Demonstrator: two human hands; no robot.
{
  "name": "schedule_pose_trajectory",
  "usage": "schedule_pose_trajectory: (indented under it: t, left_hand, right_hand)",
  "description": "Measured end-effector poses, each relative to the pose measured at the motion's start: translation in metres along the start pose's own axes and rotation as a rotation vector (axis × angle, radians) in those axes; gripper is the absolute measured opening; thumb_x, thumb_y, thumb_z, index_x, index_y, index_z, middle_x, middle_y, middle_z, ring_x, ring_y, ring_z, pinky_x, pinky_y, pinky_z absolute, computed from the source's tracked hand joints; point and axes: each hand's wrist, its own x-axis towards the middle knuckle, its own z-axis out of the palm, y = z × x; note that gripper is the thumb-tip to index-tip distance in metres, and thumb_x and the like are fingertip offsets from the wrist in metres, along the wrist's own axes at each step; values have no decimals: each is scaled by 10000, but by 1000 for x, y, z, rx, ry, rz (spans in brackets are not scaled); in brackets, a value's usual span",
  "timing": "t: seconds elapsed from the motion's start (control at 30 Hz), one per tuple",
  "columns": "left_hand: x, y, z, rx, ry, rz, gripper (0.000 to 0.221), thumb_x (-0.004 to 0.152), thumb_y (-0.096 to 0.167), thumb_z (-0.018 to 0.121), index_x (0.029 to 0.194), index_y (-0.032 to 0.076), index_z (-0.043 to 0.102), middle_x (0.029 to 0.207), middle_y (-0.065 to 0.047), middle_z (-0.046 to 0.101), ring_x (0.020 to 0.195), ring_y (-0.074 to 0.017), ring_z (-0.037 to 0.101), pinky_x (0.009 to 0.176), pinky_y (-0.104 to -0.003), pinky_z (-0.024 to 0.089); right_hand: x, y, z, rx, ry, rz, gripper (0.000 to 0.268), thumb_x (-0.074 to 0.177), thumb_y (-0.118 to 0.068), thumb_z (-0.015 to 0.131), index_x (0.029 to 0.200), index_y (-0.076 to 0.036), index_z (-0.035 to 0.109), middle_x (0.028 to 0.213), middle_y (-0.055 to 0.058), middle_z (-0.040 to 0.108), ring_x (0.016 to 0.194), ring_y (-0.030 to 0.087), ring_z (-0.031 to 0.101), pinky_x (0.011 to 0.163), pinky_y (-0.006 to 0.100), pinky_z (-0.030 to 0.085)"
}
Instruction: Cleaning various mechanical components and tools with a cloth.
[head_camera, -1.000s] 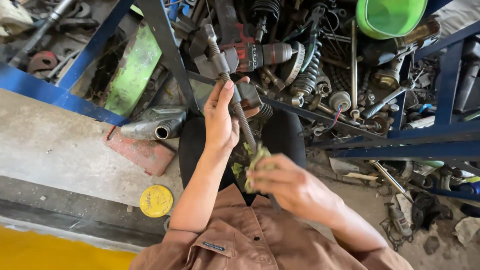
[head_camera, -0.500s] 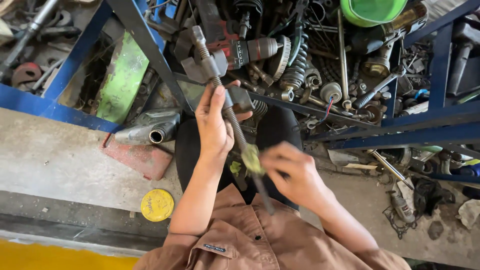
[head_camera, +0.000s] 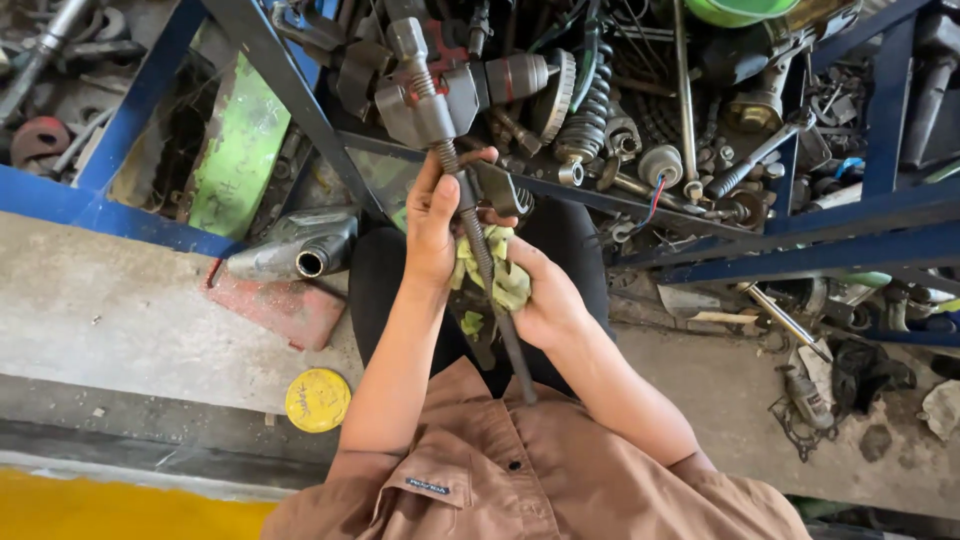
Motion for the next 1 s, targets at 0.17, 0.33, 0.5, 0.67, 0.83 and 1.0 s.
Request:
schedule_pose_trajectory:
  t: [0.17, 0.33, 0.5, 0.67, 0.83, 1.0]
  left_hand:
    - [2, 10, -3, 4, -82, -8, 570, 1039, 323, 703, 1467, 14, 487, 1384, -225, 624, 979, -311, 744, 787, -484, 666]
    - [4, -2, -3, -65, -125, -68, 572, 1020, 306, 741, 1443, -3, 511, 1344, -260, 634, 995, -325, 746, 775, -526, 665]
    - [-1, -14, 6, -100, -147, -90, 541, 998, 272, 774, 1391, -3, 526, 1356, -259, 632, 1066, -337, 734, 819, -583, 658]
    - [2, -18, 12, -92, -170, -107, 491, 1023, 245, 757, 1376, -24, 547, 1348, -250, 632, 1098, -316, 714, 816, -599, 661]
    - [15, 5, 13, -139, -141, -29, 488, 1022, 260, 733, 1382, 2, 526, 1326, -235, 637, 1067, -344, 739, 790, -584, 659]
    - [12, 16, 13, -12, -180, 8, 502, 1025, 258, 726, 1401, -7, 527, 1327, -230, 637, 1023, -316, 749, 777, -551, 670]
  right_hand:
    - [-10, -4, 36, -138, -53, 3, 314, 1079, -204, 420, 1242, 14, 576, 1067, 98, 670, 917, 189, 648, 805, 327, 536]
    - [-26, -1, 25, -239, -288, 35, 353, 1128, -295, 389, 1152, 19, 549, 830, 22, 509, 700, 136, 464, 605, 282, 412]
    - [-49, -4, -11, -264, -326, 92, 450, 1122, -429, 386, 1122, 0, 520, 778, -6, 400, 629, 107, 363, 487, 269, 325]
    - [-59, 2, -16, -188, -341, 103, 488, 1092, -500, 412, 1082, -23, 510, 762, 2, 384, 613, 115, 366, 480, 275, 342]
    - [-71, 20, -22, -309, -397, -26, 541, 1076, -553, 444, 1114, -17, 508, 787, 12, 438, 625, 119, 417, 533, 292, 420]
    - [-81, 9, -27, -1167, -402, -455, 374, 1128, -369, 437, 1138, -14, 553, 812, 98, 555, 670, 236, 552, 646, 345, 511]
